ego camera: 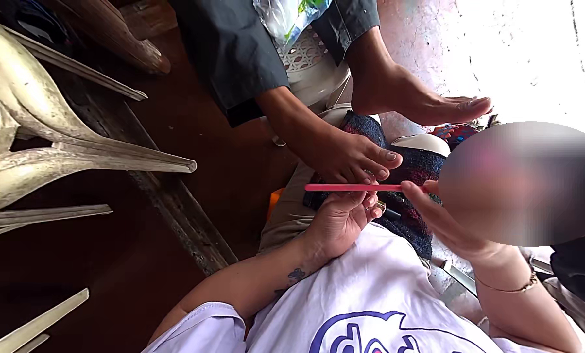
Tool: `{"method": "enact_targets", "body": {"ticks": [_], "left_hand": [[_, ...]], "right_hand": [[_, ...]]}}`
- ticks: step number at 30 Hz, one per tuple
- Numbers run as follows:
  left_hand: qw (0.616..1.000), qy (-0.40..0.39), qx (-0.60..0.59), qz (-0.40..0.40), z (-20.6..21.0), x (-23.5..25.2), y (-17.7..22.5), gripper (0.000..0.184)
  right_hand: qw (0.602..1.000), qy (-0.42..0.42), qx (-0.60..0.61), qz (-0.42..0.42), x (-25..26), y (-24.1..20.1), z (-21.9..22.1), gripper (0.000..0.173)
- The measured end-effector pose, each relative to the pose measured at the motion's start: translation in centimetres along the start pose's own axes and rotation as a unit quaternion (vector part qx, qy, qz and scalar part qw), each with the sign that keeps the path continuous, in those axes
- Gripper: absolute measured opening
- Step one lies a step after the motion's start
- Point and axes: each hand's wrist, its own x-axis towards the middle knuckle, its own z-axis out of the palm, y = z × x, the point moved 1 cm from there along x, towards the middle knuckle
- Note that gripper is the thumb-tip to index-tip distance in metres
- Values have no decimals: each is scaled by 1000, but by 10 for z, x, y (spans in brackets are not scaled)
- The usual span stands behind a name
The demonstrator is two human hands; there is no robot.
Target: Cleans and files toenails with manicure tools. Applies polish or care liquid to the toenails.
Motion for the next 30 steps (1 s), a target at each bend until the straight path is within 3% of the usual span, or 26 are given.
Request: {"method": "enact_targets", "body": {"ticks": [4,8,13,15,18,23,26,30], "left_hand": [[1000,-19,-5,-10,-2,-1,1,18],[1000,-18,-3,-15,-4,1,0,19],[995,-91,-26,-32,-13,3,-1,7],[994,-102,-32,-38,-15,5,-1,6],[993,-97,-36,-48,-16,6,0,7],[987,-138,-56,-57,-18,7,1,14],[990,-128,-34,-56,-18,7,3,9],[992,-117,-17,-49,-18,5,3,9]], "right_hand": [[998,28,-24,47,10,26,-22,17],[999,-43,18,-19,18,-4,-6,14],[991,5,-76,107,16,37,-36,22],[997,1,-39,64,27,21,-31,20],[992,-86,70,-52,46,0,-11,15],[997,-73,-29,-21,79,33,-7,14],[983,-138,19,-117,91,30,11,18],[978,-144,-1,-154,109,45,28,19]]}}
